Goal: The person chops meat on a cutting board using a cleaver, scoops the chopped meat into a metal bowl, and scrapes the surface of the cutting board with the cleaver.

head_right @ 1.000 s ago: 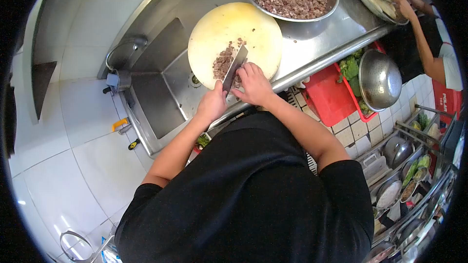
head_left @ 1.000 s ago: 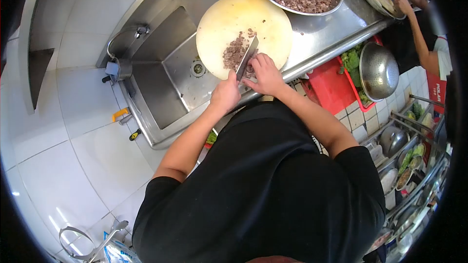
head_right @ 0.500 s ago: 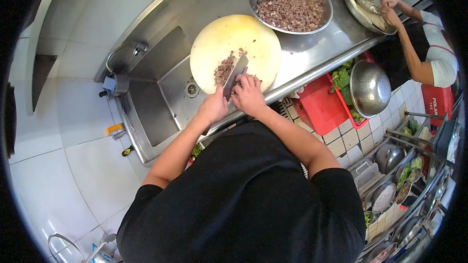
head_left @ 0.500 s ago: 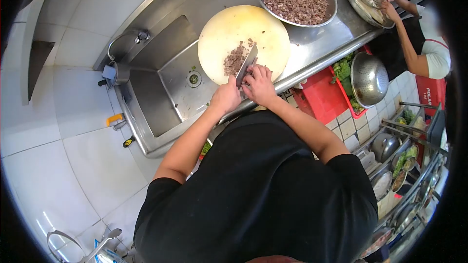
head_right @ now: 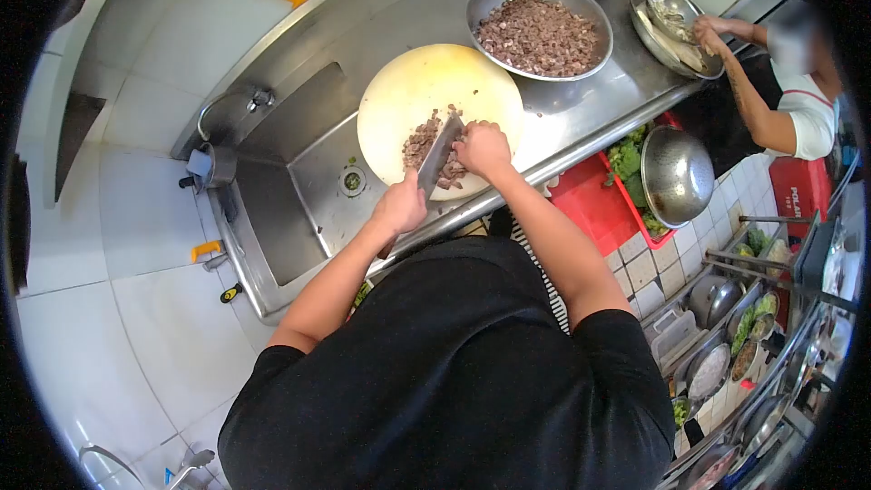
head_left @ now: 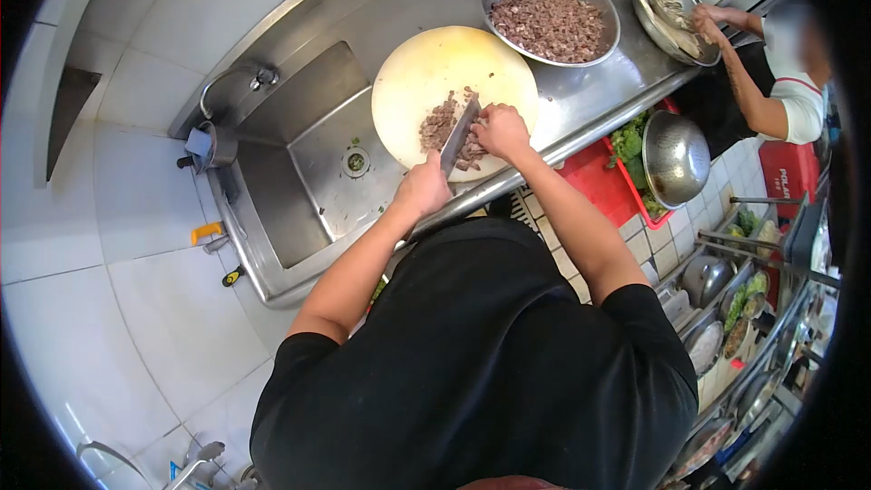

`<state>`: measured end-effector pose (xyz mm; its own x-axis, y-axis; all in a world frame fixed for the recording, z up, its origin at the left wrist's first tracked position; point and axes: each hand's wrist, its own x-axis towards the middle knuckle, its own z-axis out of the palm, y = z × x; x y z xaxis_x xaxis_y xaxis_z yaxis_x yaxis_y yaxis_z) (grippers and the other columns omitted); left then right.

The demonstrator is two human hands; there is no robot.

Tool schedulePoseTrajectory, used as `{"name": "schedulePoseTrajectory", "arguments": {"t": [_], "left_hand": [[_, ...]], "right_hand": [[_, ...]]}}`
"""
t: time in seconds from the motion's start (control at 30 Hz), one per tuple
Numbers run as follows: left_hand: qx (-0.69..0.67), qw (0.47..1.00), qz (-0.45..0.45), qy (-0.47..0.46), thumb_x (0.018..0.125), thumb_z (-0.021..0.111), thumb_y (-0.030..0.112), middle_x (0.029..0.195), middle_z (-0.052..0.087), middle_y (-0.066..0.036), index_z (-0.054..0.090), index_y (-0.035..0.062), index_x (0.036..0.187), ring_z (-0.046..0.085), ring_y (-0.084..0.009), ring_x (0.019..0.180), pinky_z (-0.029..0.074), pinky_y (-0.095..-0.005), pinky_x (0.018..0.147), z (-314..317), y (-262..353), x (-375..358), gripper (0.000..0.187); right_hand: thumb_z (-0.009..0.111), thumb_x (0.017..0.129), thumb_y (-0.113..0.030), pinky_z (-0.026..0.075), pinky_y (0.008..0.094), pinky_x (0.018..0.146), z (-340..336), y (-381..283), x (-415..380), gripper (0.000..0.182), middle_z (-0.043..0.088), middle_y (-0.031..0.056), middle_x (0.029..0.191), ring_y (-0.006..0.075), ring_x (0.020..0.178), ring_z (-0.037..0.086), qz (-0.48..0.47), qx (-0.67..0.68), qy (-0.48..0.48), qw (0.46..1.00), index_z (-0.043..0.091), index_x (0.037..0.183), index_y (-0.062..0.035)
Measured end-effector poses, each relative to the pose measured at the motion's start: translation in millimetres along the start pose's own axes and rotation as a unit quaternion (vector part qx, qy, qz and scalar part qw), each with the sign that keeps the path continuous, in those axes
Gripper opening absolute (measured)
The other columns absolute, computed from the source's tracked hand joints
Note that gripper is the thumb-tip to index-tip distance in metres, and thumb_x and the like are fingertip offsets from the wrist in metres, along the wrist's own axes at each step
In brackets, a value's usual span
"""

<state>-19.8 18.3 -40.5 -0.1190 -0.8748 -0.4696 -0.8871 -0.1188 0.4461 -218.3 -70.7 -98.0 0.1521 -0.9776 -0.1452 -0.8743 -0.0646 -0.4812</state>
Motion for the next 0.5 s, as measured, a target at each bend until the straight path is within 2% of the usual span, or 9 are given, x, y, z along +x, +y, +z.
{"name": "schedulePoseTrajectory", "arguments": {"t": [0.17,0.27,0.37,0.4,0.5], "left_hand": [[-0.005,1.000,0.010,0.000,0.101,0.054,0.017,0.093,0.069,-0.038,0.046,-0.0067,0.124,0.070,-0.0537,0.092,0.054,-0.0601,0.086,-2,0,-5,0.034],[-0.010,1.000,0.012,0.012,0.102,0.055,0.018,0.093,0.069,-0.038,0.046,-0.0060,0.124,0.069,-0.0536,0.092,0.054,-0.0600,0.086,1,-1,-10,0.034],[-0.023,1.000,0.001,0.015,0.103,0.054,0.019,0.096,0.069,-0.037,0.045,-0.0034,0.126,0.069,-0.0535,0.095,0.053,-0.0602,0.087,5,-14,-10,0.033],[-0.027,1.000,-0.010,0.012,0.103,0.054,0.019,0.097,0.069,-0.037,0.045,-0.0024,0.126,0.069,-0.0536,0.095,0.053,-0.0603,0.088,1,-13,-12,0.033],[-0.017,0.999,-0.027,0.010,0.104,0.054,0.020,0.100,0.069,-0.036,0.046,-0.0006,0.127,0.068,-0.0537,0.098,0.052,-0.0606,0.089,-1,-14,-11,0.032]], "right_hand": [[0.073,0.084,-0.027,0.059,0.0467,0.090,1,-9,10,0.030,0.077,0.0210,0.099,0.0381,0.097,0.074,0.052,-0.027,-0.054,0.997,0.078,0.103,-0.0045],[0.075,0.083,-0.025,0.059,0.0456,0.089,8,-4,9,0.030,0.077,0.0207,0.097,0.0370,0.096,0.074,0.020,-0.002,-0.020,1.000,0.076,0.103,-0.0033],[0.076,0.081,-0.018,0.059,0.0452,0.091,15,-2,0,0.029,0.077,0.0210,0.098,0.0381,0.098,0.074,-0.007,0.089,0.041,0.995,0.075,0.106,-0.0025],[0.074,0.081,-0.011,0.059,0.0459,0.091,16,-3,-1,0.028,0.077,0.0206,0.096,0.0388,0.096,0.074,-0.017,0.121,0.039,0.992,0.073,0.108,-0.0011],[0.072,0.083,-0.008,0.058,0.0461,0.093,16,-3,5,0.026,0.076,0.0216,0.099,0.0389,0.099,0.072,-0.019,0.111,0.000,0.994,0.073,0.107,-0.0001]]}}
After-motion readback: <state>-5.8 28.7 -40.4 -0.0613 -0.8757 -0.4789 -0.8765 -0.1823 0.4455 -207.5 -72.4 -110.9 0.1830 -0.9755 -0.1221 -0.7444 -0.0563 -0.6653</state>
